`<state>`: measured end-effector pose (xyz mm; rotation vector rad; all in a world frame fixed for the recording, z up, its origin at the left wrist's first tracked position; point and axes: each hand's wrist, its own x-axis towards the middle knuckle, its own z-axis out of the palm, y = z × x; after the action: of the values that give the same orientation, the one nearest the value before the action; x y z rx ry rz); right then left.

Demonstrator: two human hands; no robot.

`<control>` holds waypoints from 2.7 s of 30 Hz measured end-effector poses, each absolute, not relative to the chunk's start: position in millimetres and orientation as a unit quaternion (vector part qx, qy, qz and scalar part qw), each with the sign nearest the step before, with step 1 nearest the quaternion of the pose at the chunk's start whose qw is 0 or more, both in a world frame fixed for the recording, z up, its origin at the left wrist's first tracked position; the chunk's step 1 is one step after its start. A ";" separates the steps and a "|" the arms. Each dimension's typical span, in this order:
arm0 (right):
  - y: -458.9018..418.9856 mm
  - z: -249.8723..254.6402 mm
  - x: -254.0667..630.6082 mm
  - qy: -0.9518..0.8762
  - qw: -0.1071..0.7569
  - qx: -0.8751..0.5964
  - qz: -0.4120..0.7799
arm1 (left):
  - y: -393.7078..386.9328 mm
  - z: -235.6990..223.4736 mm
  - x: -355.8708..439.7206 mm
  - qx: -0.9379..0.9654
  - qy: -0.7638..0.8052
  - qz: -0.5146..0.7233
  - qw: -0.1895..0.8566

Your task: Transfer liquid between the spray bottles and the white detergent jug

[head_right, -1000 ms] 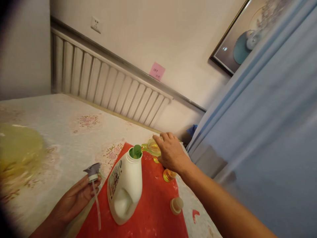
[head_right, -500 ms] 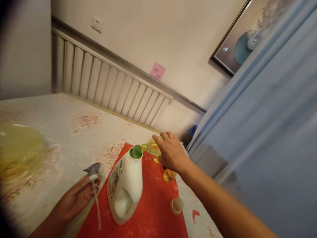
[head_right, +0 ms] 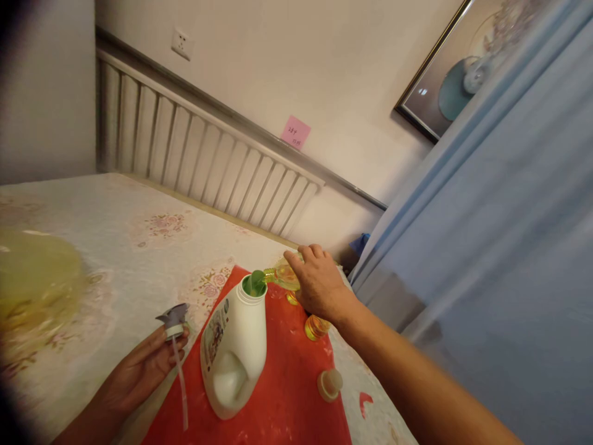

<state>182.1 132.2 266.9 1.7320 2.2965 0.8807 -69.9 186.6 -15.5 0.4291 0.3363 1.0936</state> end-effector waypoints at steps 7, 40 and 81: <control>133.1 267.2 179.9 0.762 0.069 0.572 0.297 | 186.5 -16.1 -70.2 0.203 0.153 0.512 0.821; 132.4 273.8 165.1 0.763 0.103 0.543 0.336 | 187.3 -16.7 -71.4 0.201 0.156 0.512 0.820; 136.5 273.5 155.8 0.760 0.134 0.481 0.415 | 187.7 -15.4 -72.0 0.206 0.150 0.511 0.821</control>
<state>155.8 136.5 273.5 1.3948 2.2047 1.2047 -72.0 187.7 -15.4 0.4381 0.3191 1.0883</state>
